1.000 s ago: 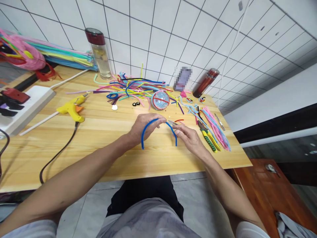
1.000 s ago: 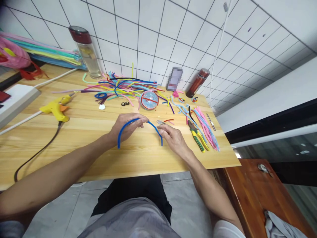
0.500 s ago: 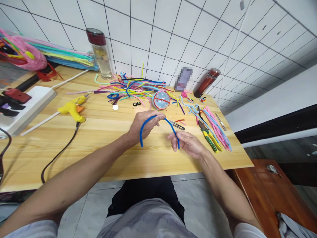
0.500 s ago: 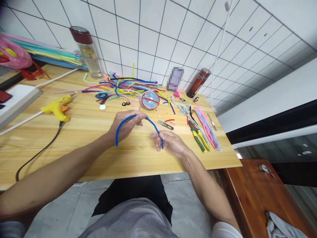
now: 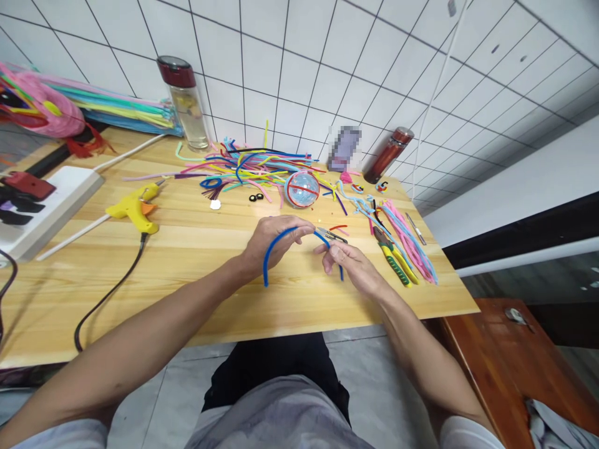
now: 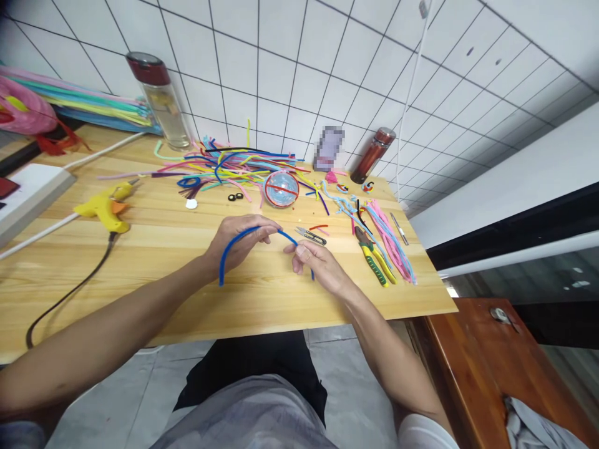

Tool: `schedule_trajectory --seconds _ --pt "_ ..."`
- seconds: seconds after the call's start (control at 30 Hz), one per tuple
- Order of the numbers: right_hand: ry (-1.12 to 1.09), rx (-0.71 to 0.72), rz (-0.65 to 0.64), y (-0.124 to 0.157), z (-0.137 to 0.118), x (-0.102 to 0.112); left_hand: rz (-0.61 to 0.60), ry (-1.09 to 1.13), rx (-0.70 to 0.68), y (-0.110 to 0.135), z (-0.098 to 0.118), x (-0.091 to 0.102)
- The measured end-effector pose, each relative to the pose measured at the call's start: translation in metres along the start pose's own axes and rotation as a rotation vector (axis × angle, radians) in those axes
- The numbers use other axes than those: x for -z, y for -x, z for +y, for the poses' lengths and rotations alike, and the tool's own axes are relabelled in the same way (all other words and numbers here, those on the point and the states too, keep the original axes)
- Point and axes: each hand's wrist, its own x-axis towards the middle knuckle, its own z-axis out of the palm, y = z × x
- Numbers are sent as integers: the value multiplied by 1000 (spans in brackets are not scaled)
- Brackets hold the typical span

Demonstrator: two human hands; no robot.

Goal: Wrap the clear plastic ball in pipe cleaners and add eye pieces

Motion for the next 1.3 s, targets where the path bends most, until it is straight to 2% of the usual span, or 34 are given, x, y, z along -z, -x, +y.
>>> schedule_trajectory --seconds 0.1,0.2,0.3,0.43,0.53,0.67,0.83,0.93,1.07,1.2,1.3 --pt "-39 16 -35 -6 -6 3 -55 30 -27 1 -1 -2" --pt "-50 20 0 -10 -11 6 -91 74 39 1 -4 -4" --pt "23 31 71 -11 -14 11 -143 157 247 -4 -10 -4" --pt "211 80 176 -9 -12 22 -276 518 664 -11 -17 2" --pt "385 139 254 -5 -8 30 -323 708 806 -13 -14 8" --pt "482 189 256 -1 -4 35 -383 681 762 -12 -6 8" --pt "291 136 112 -5 -13 23 -441 598 719 -8 2 1" --pt "248 126 89 -13 -20 12 -452 563 706 -6 3 -2" --pt "286 171 189 -21 -20 4 -434 643 687 -6 2 -1" --pt "380 241 323 -19 -14 4 -433 738 706 -9 2 3" --pt "410 284 334 -17 -11 6 -443 735 703 -10 3 4"
